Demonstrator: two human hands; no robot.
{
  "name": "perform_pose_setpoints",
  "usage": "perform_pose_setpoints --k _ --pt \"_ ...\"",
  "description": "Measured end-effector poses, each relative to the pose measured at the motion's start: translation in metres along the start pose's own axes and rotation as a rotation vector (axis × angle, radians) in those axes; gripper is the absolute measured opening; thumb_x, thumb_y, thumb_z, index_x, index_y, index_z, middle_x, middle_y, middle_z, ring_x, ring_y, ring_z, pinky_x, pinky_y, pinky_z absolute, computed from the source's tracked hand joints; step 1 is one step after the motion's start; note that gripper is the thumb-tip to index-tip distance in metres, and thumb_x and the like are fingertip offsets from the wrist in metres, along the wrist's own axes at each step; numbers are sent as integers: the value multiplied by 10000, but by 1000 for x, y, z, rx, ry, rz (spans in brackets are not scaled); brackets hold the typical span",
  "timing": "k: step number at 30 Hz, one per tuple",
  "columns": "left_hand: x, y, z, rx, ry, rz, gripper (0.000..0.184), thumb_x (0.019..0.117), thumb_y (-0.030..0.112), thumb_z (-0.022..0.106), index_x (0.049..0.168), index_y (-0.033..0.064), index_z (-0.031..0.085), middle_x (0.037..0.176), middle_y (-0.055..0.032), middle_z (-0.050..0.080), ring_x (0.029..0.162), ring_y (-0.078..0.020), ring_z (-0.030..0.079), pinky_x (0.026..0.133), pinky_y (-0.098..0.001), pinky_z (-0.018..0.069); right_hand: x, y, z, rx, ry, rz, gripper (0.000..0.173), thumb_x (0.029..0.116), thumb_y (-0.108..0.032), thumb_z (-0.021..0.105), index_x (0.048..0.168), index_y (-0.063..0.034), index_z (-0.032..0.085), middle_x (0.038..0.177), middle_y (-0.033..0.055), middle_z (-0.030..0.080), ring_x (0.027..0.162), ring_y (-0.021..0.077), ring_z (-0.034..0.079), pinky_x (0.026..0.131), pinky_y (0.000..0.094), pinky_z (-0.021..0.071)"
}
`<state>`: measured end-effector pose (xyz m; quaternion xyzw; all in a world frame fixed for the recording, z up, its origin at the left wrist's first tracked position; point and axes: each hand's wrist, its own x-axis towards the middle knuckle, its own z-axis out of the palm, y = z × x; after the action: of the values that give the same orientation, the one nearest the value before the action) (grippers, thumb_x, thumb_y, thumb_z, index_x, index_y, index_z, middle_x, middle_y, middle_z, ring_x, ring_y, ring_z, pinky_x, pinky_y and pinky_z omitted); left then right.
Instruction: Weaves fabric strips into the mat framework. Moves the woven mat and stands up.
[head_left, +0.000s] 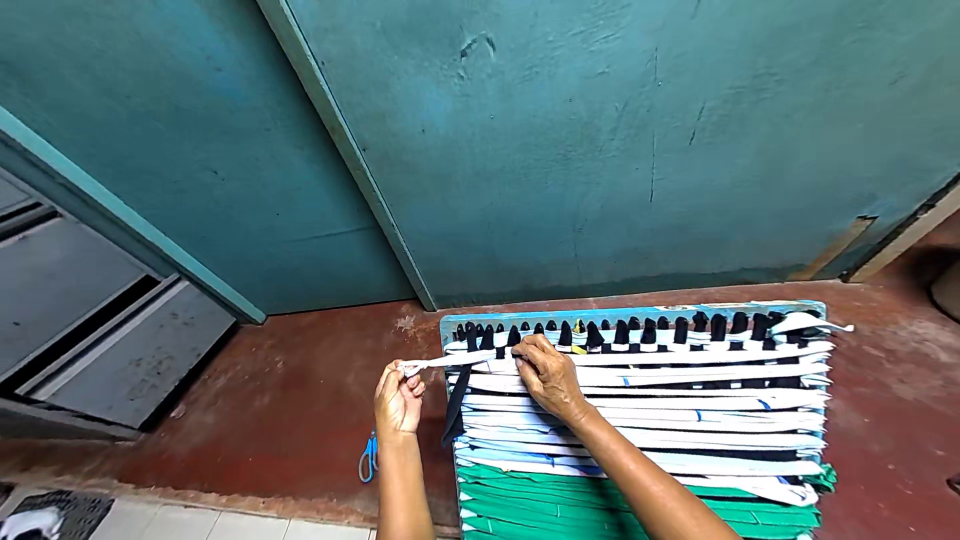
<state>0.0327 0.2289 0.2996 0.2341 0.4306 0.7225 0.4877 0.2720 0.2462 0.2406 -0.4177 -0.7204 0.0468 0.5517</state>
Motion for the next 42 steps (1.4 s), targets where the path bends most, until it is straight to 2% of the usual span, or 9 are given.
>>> perform_pose_setpoints --k 4,8,12,21,24,27,29,35,42 --pt "-36 13 5 331 -228 386 232 913 -37 401 920 103 585 728 87 692 571 29 602 531 -130 499 7 -21 -14 229 -26 -5 223 915 -57 566 1020 23 746 1090 176 725 936 200 715 784 297 588" --pt "-64 12 12 519 -524 602 120 885 10 586 956 71 661 856 108 699 708 54 625 629 -136 529 18 -67 -25 404 -265 -135 275 986 -116 561 1156 41 709 1267 211 683 1050 241 717 837 364 602" --pt "-75 6 16 633 -669 665 102 872 20 589 925 -14 669 825 32 685 699 63 598 633 -107 504 15 -80 -26 354 -397 -229 288 987 -162 586 1183 24 685 971 148 722 781 232 704 676 389 576" --pt "-64 -16 19 454 -619 472 117 889 -24 623 973 52 655 819 64 709 661 19 632 606 -142 530 -3 -56 -25 331 -300 -188 172 956 -96 588 891 -2 717 823 106 721 735 164 696 674 281 565" --pt "-51 -30 24 892 -482 556 280 913 16 553 1147 -61 686 760 -20 663 624 -48 601 617 -222 519 -4 -53 -20 295 -265 -187 189 965 -110 576 893 -1 713 899 123 729 813 192 716 704 317 579" --pt "-52 -28 35 1443 -496 548 422 962 -1 527 1371 7 635 1004 -231 752 878 -411 738 812 -590 561 3 -51 -14 184 -294 -181 179 962 -88 576 901 7 715 1098 150 752 934 241 758 738 385 615" --pt "-59 -23 46 1749 -463 463 515 960 21 539 1466 109 576 1000 -240 739 889 -463 715 774 -614 536 9 -49 -8 102 -340 -165 142 949 -57 591 892 8 704 1117 156 746 907 272 760 705 419 614" --pt "-50 -42 31 1720 -350 894 350 903 26 616 1229 25 741 771 -210 709 618 -401 698 534 -535 543 12 -41 3 -94 -361 -179 123 921 -18 620 857 19 718 1192 169 736 776 333 748 624 461 596" --pt "-48 -50 24 1672 -325 925 297 896 39 613 1145 33 776 754 -194 713 602 -388 698 518 -529 538 10 -41 4 -272 -371 -170 131 917 -37 621 829 -7 712 1004 159 749 679 325 714 558 456 564"
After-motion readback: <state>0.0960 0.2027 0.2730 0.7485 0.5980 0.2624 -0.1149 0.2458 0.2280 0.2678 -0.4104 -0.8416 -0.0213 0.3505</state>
